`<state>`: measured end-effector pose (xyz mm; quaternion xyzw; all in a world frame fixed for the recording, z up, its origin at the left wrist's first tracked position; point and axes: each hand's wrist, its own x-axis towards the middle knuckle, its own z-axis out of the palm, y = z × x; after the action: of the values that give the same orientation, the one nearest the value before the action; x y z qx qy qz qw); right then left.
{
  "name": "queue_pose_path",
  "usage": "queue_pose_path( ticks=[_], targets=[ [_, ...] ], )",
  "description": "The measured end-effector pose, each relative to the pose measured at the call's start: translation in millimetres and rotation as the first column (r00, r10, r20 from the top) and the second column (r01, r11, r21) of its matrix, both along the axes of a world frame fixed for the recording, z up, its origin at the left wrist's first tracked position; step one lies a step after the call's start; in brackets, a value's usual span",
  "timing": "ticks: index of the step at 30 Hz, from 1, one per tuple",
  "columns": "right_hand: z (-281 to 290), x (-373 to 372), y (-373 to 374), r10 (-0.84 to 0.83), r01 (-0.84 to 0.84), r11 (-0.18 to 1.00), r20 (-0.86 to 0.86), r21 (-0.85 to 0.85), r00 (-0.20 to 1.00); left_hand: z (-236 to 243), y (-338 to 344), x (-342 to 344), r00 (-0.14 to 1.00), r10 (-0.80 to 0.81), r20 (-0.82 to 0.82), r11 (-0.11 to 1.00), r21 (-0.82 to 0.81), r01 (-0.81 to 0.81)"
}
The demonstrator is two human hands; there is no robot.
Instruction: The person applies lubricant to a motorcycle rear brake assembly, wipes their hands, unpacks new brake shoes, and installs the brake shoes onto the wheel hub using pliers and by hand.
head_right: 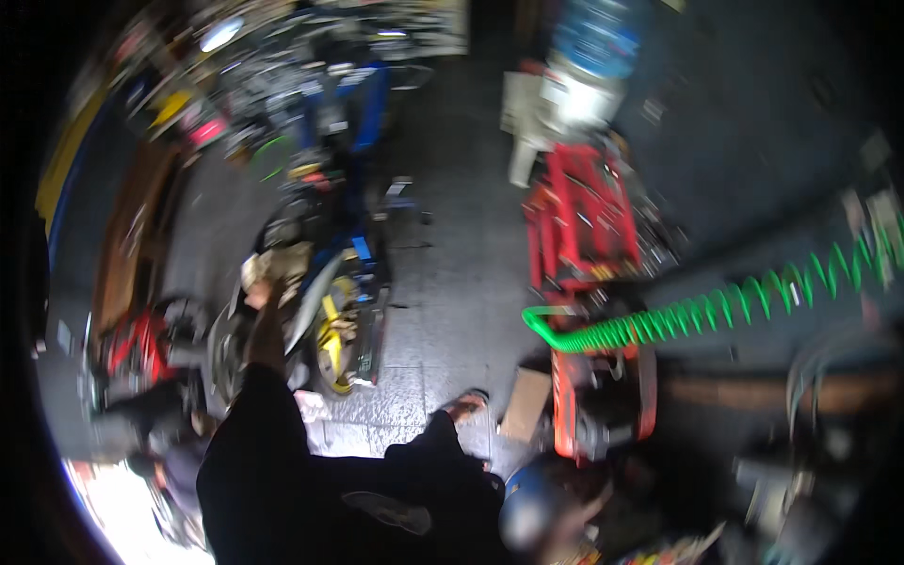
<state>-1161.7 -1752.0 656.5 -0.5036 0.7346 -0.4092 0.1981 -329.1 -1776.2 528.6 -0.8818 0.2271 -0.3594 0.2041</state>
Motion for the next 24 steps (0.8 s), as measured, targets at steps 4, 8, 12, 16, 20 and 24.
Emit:
queue_pose_path(
  ticks=[4,8,12,16,20,24],
  targets=[
    [18,70,-18,-0.049,-0.034,0.981,0.415,0.189,0.909,-26,-8,-58,0.886,-0.206,-0.416,0.965,-0.235,0.114],
    [26,71,-17,0.003,-0.086,0.977,0.387,0.195,0.922,-36,-38,-114,0.754,-0.363,-0.548,0.929,-0.273,0.249],
    [17,58,-5,-0.181,0.077,0.957,0.367,0.279,0.912,-45,-46,-170,0.633,-0.425,-0.647,0.902,-0.243,0.358],
    [7,54,8,-0.216,0.127,0.957,0.348,0.261,0.912,-47,-43,-200,0.553,-0.429,-0.715,0.88,-0.193,0.434],
    [-14,38,36,-0.24,0.196,0.957,0.206,0.212,0.949,-56,-60,-228,0.468,-0.45,-0.76,0.838,-0.178,0.516],
    [-51,15,108,-0.588,0.609,0.793,-0.241,0.014,0.772,-51,-84,-252,0.402,-0.48,-0.78,0.797,-0.196,0.572]
  ],
)
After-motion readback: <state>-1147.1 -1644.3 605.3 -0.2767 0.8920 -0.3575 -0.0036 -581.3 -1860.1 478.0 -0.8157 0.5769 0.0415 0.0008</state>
